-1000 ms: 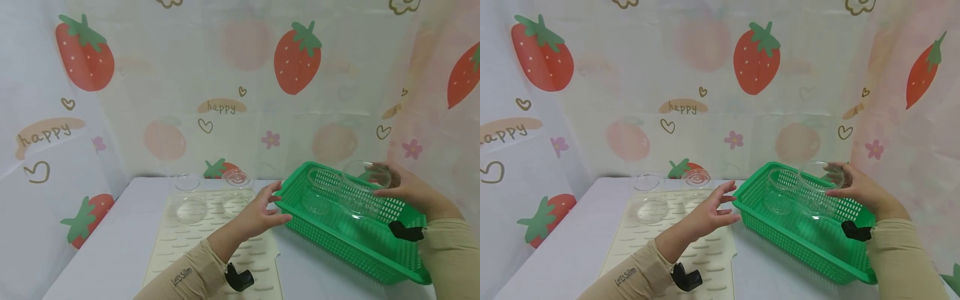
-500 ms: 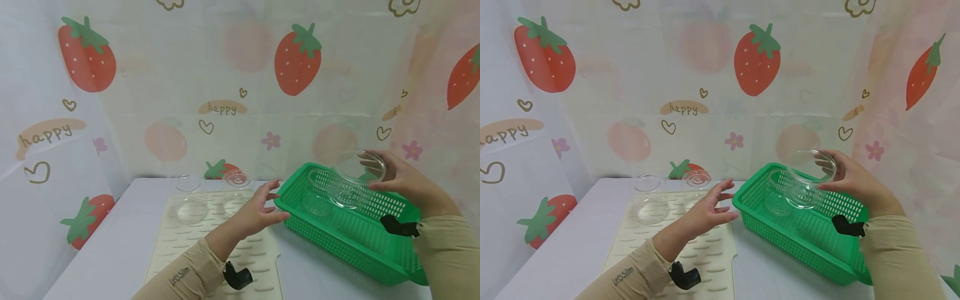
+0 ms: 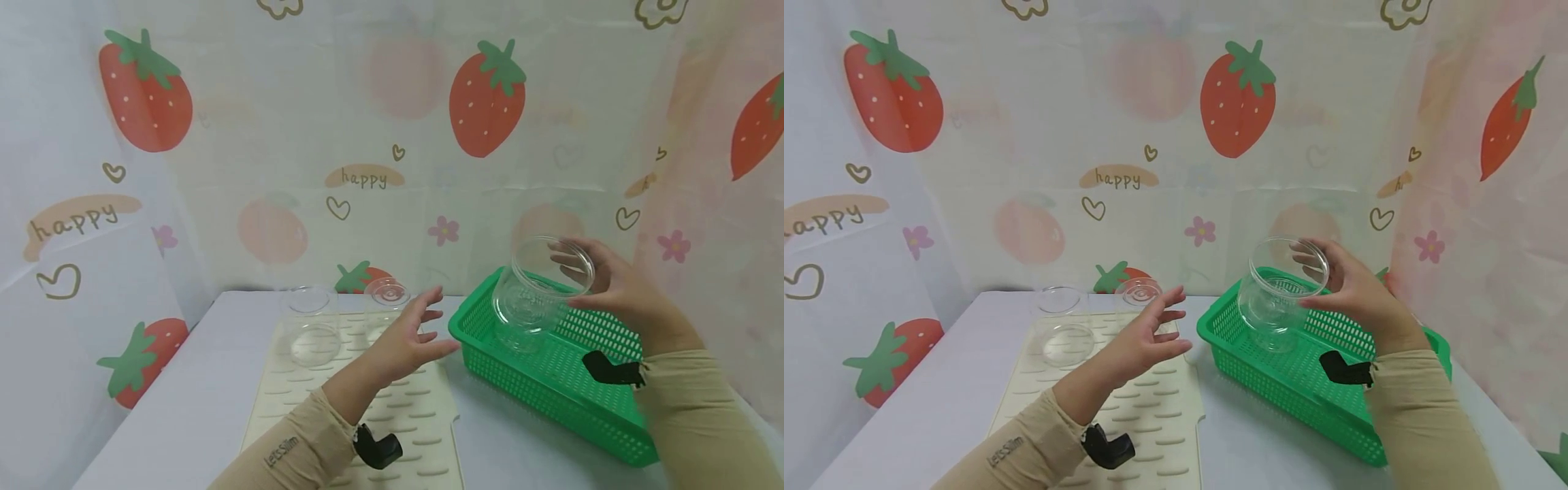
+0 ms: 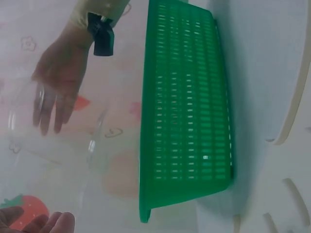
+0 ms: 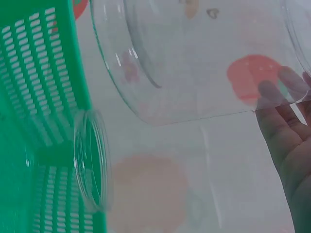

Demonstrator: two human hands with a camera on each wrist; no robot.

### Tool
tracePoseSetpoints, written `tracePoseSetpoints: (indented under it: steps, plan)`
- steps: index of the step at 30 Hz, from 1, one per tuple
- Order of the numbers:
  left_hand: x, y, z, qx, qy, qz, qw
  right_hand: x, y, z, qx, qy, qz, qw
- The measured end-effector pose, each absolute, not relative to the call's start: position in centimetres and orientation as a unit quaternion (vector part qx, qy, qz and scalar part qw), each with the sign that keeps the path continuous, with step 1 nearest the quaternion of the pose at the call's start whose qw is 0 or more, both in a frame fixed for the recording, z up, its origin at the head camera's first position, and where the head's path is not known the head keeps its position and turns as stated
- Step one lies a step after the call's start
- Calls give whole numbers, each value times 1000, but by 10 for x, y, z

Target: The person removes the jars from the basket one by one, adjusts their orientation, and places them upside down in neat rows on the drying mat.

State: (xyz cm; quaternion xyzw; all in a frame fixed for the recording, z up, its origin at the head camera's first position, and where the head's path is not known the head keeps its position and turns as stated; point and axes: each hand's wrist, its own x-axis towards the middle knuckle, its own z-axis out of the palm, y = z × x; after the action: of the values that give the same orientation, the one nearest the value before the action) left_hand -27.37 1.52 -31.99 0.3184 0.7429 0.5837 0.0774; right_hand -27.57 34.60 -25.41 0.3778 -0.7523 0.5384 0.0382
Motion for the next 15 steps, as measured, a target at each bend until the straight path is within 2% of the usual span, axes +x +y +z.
tracePoseSetpoints:
  steps: [15]
  plan:
    - [-257, -11, -299, 307, 721, 617, 72, -287, 286, -274, 472, -636, 607, 59]
